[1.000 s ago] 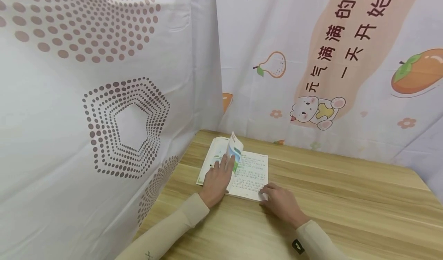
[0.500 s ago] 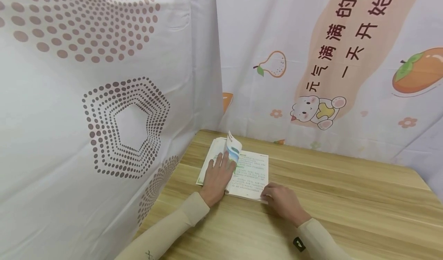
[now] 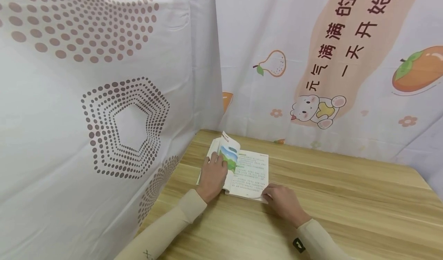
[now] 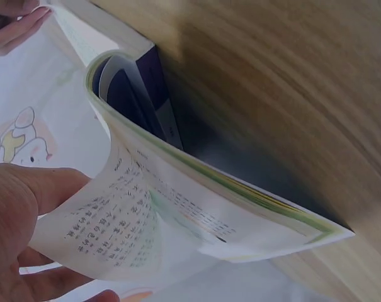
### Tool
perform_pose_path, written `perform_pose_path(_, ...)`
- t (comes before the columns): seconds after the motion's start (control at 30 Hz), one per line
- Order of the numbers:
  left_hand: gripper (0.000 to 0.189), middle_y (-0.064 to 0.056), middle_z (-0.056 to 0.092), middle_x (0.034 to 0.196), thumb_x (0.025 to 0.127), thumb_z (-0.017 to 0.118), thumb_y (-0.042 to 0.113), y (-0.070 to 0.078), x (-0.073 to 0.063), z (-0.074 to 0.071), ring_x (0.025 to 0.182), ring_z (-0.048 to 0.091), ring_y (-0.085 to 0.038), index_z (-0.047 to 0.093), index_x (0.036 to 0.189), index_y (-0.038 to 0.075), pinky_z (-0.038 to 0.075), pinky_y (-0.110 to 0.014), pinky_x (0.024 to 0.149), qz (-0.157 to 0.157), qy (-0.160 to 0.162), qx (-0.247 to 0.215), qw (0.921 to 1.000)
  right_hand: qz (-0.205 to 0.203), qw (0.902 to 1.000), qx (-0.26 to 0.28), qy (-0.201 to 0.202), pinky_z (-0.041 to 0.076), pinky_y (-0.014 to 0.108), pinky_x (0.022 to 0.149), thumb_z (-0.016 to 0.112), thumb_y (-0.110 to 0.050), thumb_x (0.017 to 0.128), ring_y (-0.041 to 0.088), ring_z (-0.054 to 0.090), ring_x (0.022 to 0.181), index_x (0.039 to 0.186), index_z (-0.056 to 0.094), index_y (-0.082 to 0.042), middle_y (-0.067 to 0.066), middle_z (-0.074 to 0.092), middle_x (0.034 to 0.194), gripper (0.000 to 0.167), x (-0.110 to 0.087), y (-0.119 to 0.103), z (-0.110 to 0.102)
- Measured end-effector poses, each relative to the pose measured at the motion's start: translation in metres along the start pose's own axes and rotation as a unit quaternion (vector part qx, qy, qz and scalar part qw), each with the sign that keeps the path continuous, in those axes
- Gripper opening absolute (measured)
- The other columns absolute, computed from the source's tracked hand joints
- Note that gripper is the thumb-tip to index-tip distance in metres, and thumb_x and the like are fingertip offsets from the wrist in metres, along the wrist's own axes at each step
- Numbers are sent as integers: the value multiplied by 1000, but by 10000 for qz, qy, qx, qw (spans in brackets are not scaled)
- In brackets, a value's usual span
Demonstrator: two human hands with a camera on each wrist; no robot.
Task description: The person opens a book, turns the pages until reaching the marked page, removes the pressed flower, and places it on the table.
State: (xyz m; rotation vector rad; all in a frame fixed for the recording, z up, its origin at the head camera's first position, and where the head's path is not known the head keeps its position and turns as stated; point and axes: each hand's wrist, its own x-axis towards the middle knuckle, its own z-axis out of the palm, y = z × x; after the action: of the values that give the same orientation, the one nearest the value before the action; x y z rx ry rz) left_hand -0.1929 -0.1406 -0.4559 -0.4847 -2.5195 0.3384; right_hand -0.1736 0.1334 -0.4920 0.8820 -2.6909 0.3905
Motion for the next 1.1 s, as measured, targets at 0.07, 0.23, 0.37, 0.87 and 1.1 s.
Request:
perform_pose_path(0.07, 19, -12, 70, 104, 88, 79, 17, -3, -1, 0, 115, 56, -35, 75, 102, 6, 53, -48, 95, -5, -2, -78, 10000, -1, 10000, 19, 11, 57, 29, 65, 83, -11, 85, 12, 70, 78, 84, 79, -15, -6, 73, 87, 6, 0, 0, 1)
perform_pose_path(0.23, 19, -8, 74, 100, 88, 79, 13, -6, -2, 1, 111, 59, -32, 76, 107, 11, 52, -45, 93, 121, -259, -277, 9992, 0, 10000, 43, 65, 56, 29, 63, 84, -10, 84, 11, 69, 75, 83, 78, -16, -7, 72, 86, 8, 1, 1, 2)
perform_pose_path(0.37, 13, -6, 74, 102, 94, 74, 10, -3, -3, 3, 97, 66, -23, 76, 107, 10, 56, -36, 81, 457, -676, -878, 9928, 74, 9999, 65, 69, 56, 29, 63, 83, -9, 84, 12, 69, 76, 83, 78, -15, -6, 72, 87, 8, 1, 0, 1)
perform_pose_path(0.87, 66, -5, 69, 97, 83, 62, 80, 21, -4, 7, 83, 63, -25, 77, 96, 16, 56, -34, 62, 875, -708, -680, 9913, -201, 9887, 274, 1461, 50, 25, 54, 90, -13, 79, 5, 62, 63, 83, 76, -21, -9, 72, 89, 17, 6, -3, -4)
perform_pose_path(1.1, 43, -6, 64, 89, 90, 69, 57, 30, -6, 11, 80, 64, -29, 77, 89, 15, 56, -39, 63, 731, -553, -545, 9943, -259, 9787, 524, 1968, 51, 24, 52, 91, -10, 77, 2, 57, 60, 86, 77, -15, -3, 74, 90, 18, 8, -5, -7)
